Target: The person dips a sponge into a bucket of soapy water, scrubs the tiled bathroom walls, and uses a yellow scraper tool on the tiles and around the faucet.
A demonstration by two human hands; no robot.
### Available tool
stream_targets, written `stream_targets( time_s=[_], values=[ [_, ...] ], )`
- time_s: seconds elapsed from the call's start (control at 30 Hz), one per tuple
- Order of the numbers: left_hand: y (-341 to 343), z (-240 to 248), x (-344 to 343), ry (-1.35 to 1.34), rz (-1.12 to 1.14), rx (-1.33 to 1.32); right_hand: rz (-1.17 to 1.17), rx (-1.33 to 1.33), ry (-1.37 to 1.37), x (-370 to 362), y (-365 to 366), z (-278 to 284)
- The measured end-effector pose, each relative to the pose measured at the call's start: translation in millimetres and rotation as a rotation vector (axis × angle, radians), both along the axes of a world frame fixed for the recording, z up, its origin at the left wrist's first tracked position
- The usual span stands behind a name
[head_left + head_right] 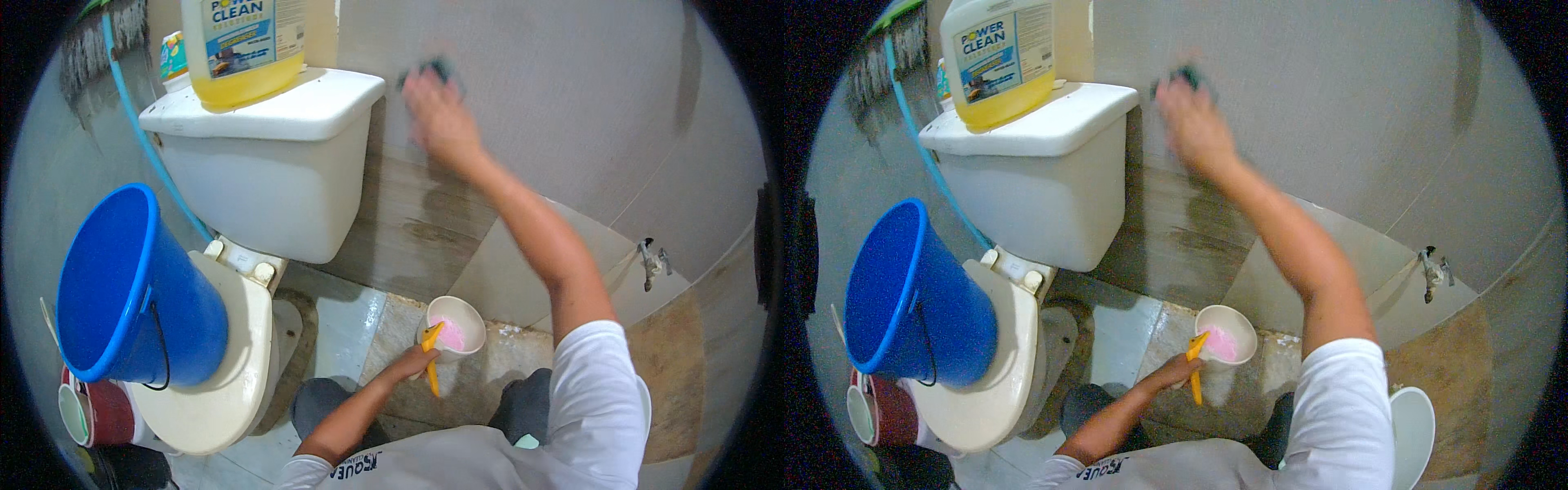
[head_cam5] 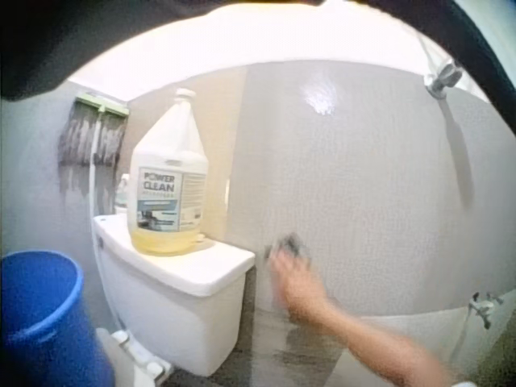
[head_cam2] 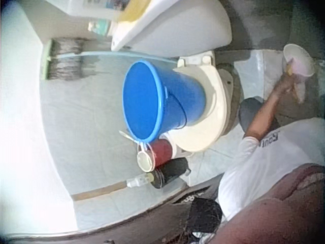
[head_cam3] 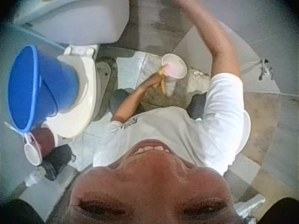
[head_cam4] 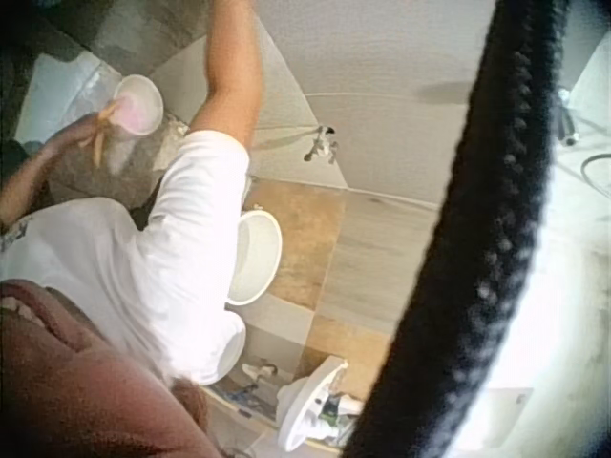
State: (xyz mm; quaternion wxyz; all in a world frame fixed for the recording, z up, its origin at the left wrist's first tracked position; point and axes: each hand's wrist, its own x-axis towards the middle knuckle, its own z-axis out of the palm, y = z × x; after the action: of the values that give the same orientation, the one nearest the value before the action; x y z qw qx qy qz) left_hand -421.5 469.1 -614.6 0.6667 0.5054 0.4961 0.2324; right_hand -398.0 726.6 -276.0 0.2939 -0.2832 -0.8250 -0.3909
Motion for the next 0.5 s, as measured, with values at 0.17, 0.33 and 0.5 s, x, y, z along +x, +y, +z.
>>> stream_targets(
  time_s=[0.17,0.33,0.5],
  values=[
    [-1.8,7.6,1.2,-0.009,0.015,-0.014,-0.106,0.031,-0.545,4.6,-9.6,-22.3],
    [-5.4,-0.2,3.4,0.062,-0.033,0.008,-0.085,-0.022,-0.080,-26.8,-21.4,-44.0],
    [-6.9,1.9,1.0,0.019,-0.001,0.076,-0.055,0.012,-0.554,-19.6,13.2,-29.3]
  ],
)
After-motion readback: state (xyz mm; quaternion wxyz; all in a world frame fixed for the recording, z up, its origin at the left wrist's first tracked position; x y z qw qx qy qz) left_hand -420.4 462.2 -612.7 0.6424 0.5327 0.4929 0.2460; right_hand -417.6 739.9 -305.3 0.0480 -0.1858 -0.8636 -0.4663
